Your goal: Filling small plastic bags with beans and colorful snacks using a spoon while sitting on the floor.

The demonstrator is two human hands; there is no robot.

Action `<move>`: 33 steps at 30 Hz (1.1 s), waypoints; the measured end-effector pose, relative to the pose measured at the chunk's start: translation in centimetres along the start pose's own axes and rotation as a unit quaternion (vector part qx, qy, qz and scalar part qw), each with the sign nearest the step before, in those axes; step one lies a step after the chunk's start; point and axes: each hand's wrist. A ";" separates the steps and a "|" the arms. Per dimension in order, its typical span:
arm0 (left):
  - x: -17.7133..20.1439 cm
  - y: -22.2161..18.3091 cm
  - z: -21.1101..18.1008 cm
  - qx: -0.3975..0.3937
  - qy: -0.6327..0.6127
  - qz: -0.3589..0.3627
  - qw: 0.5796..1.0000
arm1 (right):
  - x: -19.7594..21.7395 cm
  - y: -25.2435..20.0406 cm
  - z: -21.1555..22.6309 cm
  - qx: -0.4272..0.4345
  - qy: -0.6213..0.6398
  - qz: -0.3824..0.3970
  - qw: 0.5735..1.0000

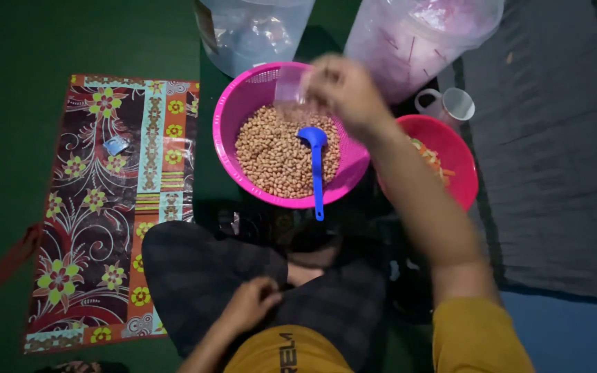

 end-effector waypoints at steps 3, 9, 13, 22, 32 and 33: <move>-1.1 -1.5 2.1 -0.120 0.192 0.035 0.973 | 1.3 6.6 0.4 0.193 0.246 -0.067 0.947; -0.4 -0.9 2.0 -0.079 0.225 0.037 0.970 | 0.5 6.4 -0.5 0.199 0.284 -0.172 0.922; -0.6 0.5 2.9 -0.133 0.350 -0.076 0.924 | -1.6 -3.3 -2.6 0.314 0.039 -0.239 0.918; -0.9 7.7 1.5 -0.063 0.480 0.137 0.864 | -1.8 -13.7 -20.5 0.253 -0.122 -0.446 0.850; -3.6 15.8 4.2 0.125 0.449 0.336 0.818 | 0.5 -11.0 -26.8 0.298 -0.453 -0.232 0.807; -2.3 15.1 1.8 0.127 0.449 0.336 0.818 | 0.6 -10.8 -27.0 0.299 -0.451 -0.231 0.809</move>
Point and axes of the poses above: each hand's wrist, its own y-axis towards the middle knuckle, its own x-axis out of the back of the hand, z = x × y, and after that the axes turned 4 degrees about y, right-handed
